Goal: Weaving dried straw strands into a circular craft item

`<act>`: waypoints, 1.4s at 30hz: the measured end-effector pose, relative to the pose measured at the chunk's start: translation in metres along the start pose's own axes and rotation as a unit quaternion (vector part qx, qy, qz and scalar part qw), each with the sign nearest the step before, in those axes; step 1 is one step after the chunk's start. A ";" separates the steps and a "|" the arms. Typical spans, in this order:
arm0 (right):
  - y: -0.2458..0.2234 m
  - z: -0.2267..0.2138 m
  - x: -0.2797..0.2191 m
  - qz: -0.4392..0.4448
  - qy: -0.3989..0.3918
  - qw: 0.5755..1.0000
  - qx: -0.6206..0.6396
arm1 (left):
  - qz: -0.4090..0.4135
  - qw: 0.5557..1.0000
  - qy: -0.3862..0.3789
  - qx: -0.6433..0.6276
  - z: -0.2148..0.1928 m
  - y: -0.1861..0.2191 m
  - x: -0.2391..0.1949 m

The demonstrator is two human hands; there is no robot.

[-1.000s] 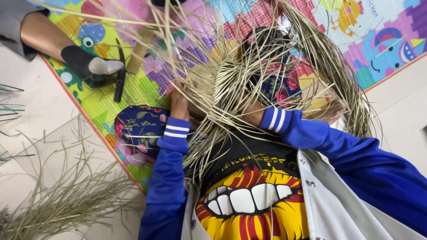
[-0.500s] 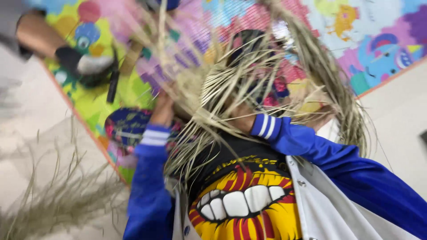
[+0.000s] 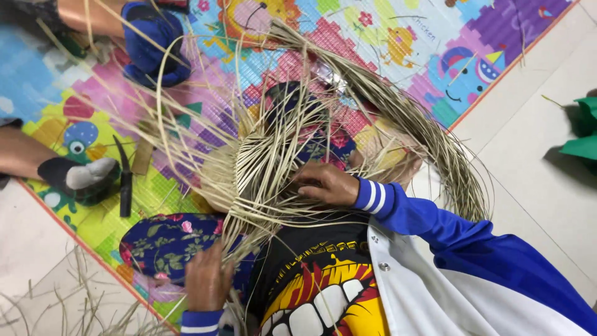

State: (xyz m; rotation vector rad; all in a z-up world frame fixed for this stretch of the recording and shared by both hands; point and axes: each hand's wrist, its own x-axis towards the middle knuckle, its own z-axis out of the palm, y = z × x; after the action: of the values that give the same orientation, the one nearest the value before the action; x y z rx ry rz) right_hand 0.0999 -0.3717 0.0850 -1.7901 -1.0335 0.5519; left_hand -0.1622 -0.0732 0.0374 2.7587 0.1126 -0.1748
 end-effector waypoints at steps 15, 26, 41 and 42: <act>0.022 -0.168 -0.125 0.166 0.514 0.831 0.134 | 0.120 0.988 0.048 -0.080 -0.080 -0.106 0.041; 0.097 -0.095 -0.073 0.147 0.336 0.885 -0.286 | 0.069 0.918 -0.036 -0.388 -0.119 -0.122 0.014; 0.073 -0.011 0.124 -0.061 0.046 0.857 -0.509 | 0.140 0.882 0.071 -0.444 -0.141 0.140 0.125; 0.049 -0.016 0.115 -0.061 0.048 0.855 -0.512 | 0.144 0.881 0.072 -0.445 -0.127 0.133 0.134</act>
State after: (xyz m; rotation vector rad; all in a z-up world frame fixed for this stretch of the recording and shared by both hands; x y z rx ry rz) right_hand 0.1932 -0.2922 0.0567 -2.5859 -1.5053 -0.2637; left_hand -0.0030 -0.1423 0.1848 1.8284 -0.1487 0.1404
